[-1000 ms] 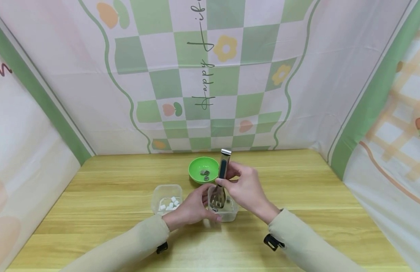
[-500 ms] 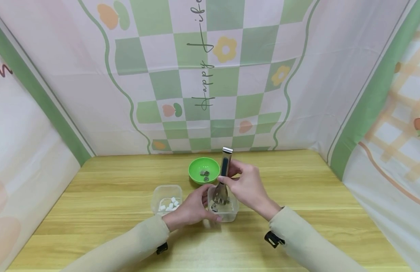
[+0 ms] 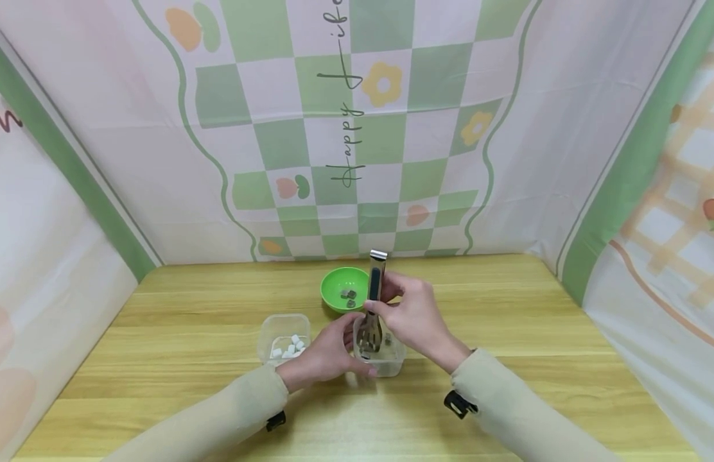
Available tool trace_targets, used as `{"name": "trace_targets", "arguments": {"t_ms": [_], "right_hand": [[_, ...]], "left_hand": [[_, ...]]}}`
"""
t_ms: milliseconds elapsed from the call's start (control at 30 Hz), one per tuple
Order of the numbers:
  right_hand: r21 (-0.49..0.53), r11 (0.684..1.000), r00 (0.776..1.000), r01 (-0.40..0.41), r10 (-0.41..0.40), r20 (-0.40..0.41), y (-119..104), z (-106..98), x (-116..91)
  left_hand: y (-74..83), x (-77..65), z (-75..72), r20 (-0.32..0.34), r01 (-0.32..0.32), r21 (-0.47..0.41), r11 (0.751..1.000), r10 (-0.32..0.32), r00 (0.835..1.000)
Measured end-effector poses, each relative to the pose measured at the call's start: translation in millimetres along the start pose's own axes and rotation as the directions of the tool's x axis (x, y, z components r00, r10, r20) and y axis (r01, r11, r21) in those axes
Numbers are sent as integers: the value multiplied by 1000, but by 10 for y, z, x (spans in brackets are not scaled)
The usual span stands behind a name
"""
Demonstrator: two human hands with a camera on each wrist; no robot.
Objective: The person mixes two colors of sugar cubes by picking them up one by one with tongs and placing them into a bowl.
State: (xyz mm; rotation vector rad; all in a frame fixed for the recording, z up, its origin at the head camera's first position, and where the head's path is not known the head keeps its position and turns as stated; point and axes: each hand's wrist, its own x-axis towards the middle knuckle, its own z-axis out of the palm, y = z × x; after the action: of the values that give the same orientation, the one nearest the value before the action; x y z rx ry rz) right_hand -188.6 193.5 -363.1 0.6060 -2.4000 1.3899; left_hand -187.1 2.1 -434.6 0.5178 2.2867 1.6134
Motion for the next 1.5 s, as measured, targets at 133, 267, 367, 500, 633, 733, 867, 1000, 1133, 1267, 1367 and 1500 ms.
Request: {"name": "trace_targets", "arguments": {"t_ms": [133, 267, 367, 500, 633, 733, 867, 1000, 1133, 1267, 1367, 1500], "right_hand": [[-1, 1000, 1000, -6, 6, -12, 17, -21, 2], [-7, 1000, 999, -15, 14, -36, 41, -63, -5], [-2, 1000, 999, -19, 19, -47, 50, -90, -9], [0, 1000, 999, -27, 27, -46, 35, -90, -16], [-10, 999, 999, -32, 32, -39, 27, -44, -15], [-8, 999, 999, -42, 42, -34, 51, -9, -15], [-3, 999, 999, -39, 39, -38, 87, 18, -35], [4, 999, 998, -36, 37, -43, 112, 28, -54], [5, 999, 998, -37, 37, -51, 122, 32, -59], [-6, 1000, 998, -26, 25, -51, 128, 40, -51], [-7, 1000, 999, -22, 22, -44, 130, 44, -45], [8, 1000, 998, -19, 19, -57, 119, 43, -50]], "left_hand": [[0, 3, 1, -1, 4, -4, 1000, -4, 1000], [1, 3, 3, 1, 7, -14, 1000, -7, 1000], [2, 3, 1, 3, 14, -22, 1000, -14, 1000], [2, 6, -3, 6, 13, -21, 1000, -13, 1000], [-8, 12, -3, 5, -2, -14, 1000, 2, 1000], [-17, 8, 4, 2, -9, -12, 1000, 9, 1000], [-23, 6, 12, 0, -6, -6, 1000, 6, 1000], [-19, 5, 13, 0, -1, 2, 1000, 1, 1000], [-7, -1, 8, 2, 1, 0, 1000, -1, 1000], [1, -6, 5, 2, 6, -7, 1000, -6, 1000], [3, -4, 6, 0, 6, -7, 1000, -6, 1000], [-1, -6, 1, 2, 3, -14, 1000, -3, 1000]]}}
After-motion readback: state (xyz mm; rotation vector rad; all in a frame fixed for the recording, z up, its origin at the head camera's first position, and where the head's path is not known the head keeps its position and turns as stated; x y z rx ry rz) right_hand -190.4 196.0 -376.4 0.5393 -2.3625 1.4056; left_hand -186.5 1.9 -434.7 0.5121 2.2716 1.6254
